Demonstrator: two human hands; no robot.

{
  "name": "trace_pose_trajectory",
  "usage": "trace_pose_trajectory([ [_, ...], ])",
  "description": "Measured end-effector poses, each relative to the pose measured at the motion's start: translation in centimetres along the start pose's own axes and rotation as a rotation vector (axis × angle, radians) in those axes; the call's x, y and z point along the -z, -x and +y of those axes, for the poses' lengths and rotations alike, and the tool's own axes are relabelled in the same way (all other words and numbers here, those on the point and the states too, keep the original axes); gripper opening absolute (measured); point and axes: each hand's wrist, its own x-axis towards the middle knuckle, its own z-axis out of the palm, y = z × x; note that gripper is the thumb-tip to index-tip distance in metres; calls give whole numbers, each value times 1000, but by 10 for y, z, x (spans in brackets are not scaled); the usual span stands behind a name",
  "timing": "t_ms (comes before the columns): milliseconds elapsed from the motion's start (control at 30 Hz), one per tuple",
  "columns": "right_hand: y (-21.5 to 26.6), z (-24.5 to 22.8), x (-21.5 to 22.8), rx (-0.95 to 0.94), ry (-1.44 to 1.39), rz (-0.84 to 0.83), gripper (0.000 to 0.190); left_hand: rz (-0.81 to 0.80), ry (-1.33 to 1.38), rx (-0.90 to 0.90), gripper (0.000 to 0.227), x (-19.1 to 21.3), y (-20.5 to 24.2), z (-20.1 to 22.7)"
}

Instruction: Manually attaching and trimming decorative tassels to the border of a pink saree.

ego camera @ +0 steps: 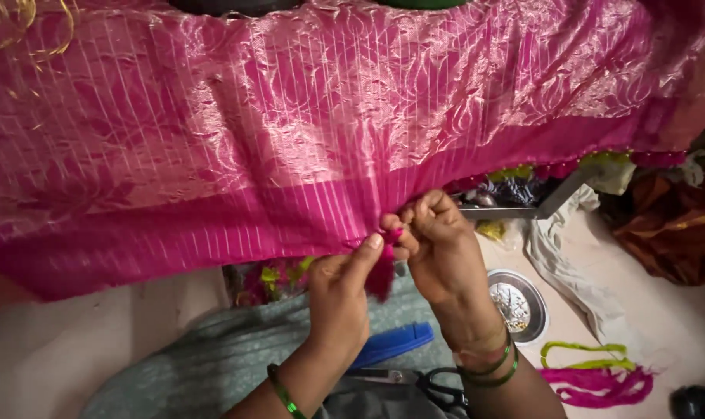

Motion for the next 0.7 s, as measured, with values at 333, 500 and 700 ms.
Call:
trace_pose_trajectory([
  [333, -5, -35, -46, 267, 530, 60, 8, 13, 125, 217, 30, 2, -21, 6],
  [500, -6, -60, -63, 423, 508, 24, 8, 34, 25, 142, 29, 14, -25, -6],
  [700, 5, -55, -58, 522, 515, -17, 9, 12, -240, -23, 21, 25, -22, -24],
])
